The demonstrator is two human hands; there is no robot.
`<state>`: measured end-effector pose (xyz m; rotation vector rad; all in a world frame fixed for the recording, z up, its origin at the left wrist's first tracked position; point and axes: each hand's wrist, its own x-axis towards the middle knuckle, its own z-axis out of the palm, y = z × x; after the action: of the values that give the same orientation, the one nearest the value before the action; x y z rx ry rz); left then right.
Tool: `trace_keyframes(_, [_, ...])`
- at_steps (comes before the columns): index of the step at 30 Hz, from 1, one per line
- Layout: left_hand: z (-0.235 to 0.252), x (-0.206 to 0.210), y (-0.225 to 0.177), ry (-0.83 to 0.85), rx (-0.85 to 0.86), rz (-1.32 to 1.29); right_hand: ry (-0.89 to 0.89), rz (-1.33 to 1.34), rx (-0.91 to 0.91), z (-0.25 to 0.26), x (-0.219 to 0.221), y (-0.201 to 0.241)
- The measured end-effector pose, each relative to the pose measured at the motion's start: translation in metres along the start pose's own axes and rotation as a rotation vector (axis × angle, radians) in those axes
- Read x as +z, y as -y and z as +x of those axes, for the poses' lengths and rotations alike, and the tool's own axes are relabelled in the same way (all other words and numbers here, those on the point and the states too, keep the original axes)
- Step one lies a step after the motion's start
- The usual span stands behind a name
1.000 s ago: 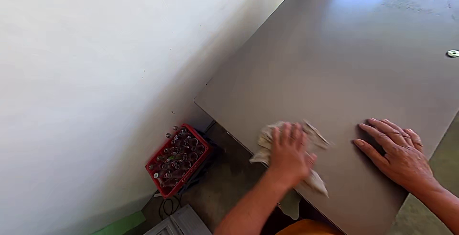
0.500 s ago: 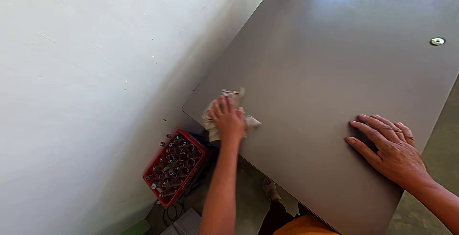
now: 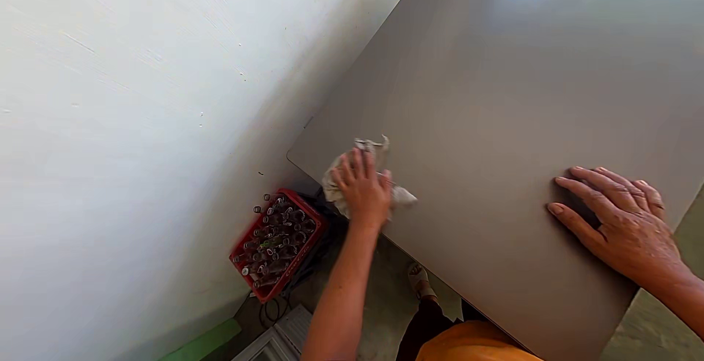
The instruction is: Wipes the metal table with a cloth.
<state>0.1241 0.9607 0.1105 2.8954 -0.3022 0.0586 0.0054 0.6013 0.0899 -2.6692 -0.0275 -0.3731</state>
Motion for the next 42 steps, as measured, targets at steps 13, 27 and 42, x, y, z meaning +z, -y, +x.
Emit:
trace_keyframes(13, [0.087,-0.024,0.091,-0.014,-0.317,0.033,-0.048,0.038,0.051,0.002,-0.003,0.010])
trace_keyframes(27, [0.009,0.028,-0.075,-0.062,0.453,-0.103,-0.111,0.139,0.109,0.000,0.001,-0.003])
trace_keyframes(42, [-0.064,0.059,-0.230,-0.004,0.590,-0.154,-0.312,0.757,0.126,-0.031,-0.020,-0.047])
